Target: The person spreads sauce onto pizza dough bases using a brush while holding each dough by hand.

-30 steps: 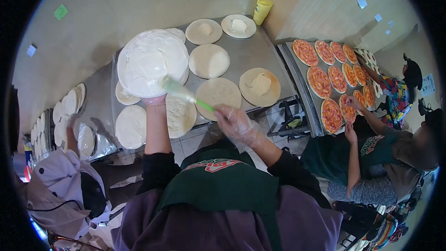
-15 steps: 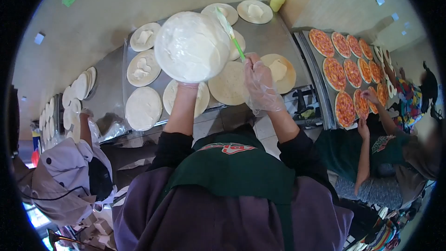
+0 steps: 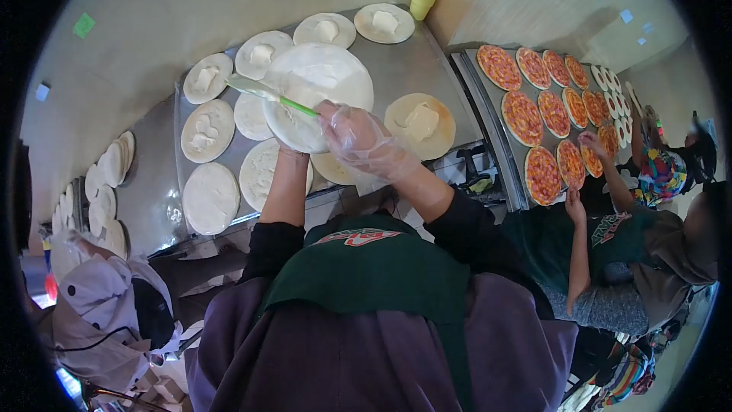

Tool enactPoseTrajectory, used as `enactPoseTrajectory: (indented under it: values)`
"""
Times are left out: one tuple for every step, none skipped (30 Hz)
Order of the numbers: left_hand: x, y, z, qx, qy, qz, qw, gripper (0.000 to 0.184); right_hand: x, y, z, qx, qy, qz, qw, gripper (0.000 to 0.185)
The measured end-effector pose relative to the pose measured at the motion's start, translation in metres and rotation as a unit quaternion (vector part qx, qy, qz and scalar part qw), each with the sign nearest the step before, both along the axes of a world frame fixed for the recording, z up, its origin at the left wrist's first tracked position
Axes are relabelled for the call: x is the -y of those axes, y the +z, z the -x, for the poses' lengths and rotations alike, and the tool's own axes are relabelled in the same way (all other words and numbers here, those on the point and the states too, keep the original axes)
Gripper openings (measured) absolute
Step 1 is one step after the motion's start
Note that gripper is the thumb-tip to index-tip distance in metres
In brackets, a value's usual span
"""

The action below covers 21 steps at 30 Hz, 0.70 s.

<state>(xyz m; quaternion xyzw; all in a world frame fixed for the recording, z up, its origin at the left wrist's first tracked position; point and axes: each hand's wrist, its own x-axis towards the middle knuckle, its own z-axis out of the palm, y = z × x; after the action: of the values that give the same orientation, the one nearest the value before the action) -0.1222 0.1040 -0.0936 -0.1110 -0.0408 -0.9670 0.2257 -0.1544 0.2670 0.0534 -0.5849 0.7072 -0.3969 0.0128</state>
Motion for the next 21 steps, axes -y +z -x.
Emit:
enactPoseTrajectory:
  values:
    - [-0.001, 0.004, 0.001, -0.037, -0.005, -0.001, 0.999, 0.062, -0.002, 0.002, 0.0, 0.022, -0.018, -0.002, 1.0, 0.012]
    - [-0.001, 0.007, 0.001, -0.073, -0.009, -0.002, 0.997, 0.061, -0.003, 0.002, 0.002, 0.043, -0.035, -0.006, 0.998, 0.012]
    - [-0.003, 0.009, 0.001, -0.109, -0.012, -0.003, 0.994, 0.061, -0.005, 0.002, 0.006, 0.046, -0.033, -0.008, 0.998, 0.012]
    - [-0.004, 0.007, 0.0, -0.106, -0.01, -0.006, 0.994, 0.061, -0.009, 0.002, 0.012, 0.045, -0.092, 0.001, 0.995, 0.012]
    - [-0.005, 0.005, 0.001, -0.087, -0.008, -0.008, 0.996, 0.062, -0.013, 0.001, 0.019, 0.042, -0.15, 0.011, 0.988, 0.013]
    - [-0.005, 0.003, 0.001, -0.069, -0.005, -0.01, 0.998, 0.063, -0.016, -0.001, 0.025, 0.043, -0.148, 0.008, 0.988, 0.013]
    - [-0.004, 0.002, 0.003, -0.052, -0.003, -0.01, 0.999, 0.064, -0.019, -0.006, 0.033, 0.055, -0.175, -0.014, 0.983, 0.013]
    - [-0.003, 0.002, 0.004, -0.035, -0.001, -0.01, 0.999, 0.065, -0.019, -0.01, 0.038, 0.066, -0.202, -0.035, 0.977, 0.014]
    - [-0.001, 0.002, 0.006, -0.017, 0.0, -0.01, 1.0, 0.066, -0.017, -0.014, 0.04, 0.066, -0.201, -0.035, 0.977, 0.014]
    - [0.0, 0.001, 0.008, 0.001, 0.0, -0.009, 1.0, 0.067, -0.014, -0.017, 0.04, 0.065, -0.191, -0.055, 0.978, 0.014]
    - [0.0, 0.001, 0.009, 0.019, -0.001, -0.009, 1.0, 0.068, -0.012, -0.019, 0.039, 0.065, -0.182, -0.075, 0.978, 0.014]
    - [0.0, 0.0, 0.01, 0.038, -0.002, -0.009, 0.999, 0.069, -0.008, -0.019, 0.038, 0.066, -0.183, -0.076, 0.978, 0.014]
    - [0.0, -0.001, 0.011, 0.057, -0.004, -0.009, 0.998, 0.07, -0.003, -0.017, 0.034, 0.063, -0.148, -0.087, 0.983, 0.014]
    - [0.0, -0.002, 0.012, 0.076, -0.006, -0.008, 0.997, 0.071, 0.0, -0.015, 0.03, 0.06, -0.114, -0.098, 0.987, 0.014]
    - [0.001, -0.001, 0.014, 0.093, -0.009, -0.006, 0.996, 0.073, 0.002, -0.014, 0.028, 0.061, -0.116, -0.096, 0.987, 0.014]
    - [0.0, -0.001, 0.016, 0.093, -0.011, -0.004, 0.996, 0.073, 0.004, -0.012, 0.025, 0.054, -0.072, -0.064, 0.994, 0.014]
    - [-0.002, -0.001, 0.017, 0.099, -0.003, 0.005, 0.995, 0.072, 0.005, -0.01, 0.023, 0.048, -0.026, -0.031, 0.998, 0.014]
    - [-0.003, -0.002, 0.017, 0.106, 0.007, 0.012, 0.994, 0.072, 0.004, -0.007, 0.021, 0.048, -0.027, -0.03, 0.998, 0.014]
    - [-0.003, -0.003, 0.015, 0.106, 0.009, 0.013, 0.994, 0.072, 0.002, -0.002, 0.018, 0.06, -0.056, -0.041, 0.996, 0.013]
    - [-0.002, -0.004, 0.013, 0.082, -0.008, -0.006, 0.997, 0.072, 0.0, 0.001, 0.019, 0.073, -0.083, -0.052, 0.993, 0.012]
    - [-0.001, -0.005, 0.01, 0.058, -0.023, -0.025, 0.998, 0.072, -0.002, 0.0, 0.022, 0.072, -0.079, -0.052, 0.993, 0.012]
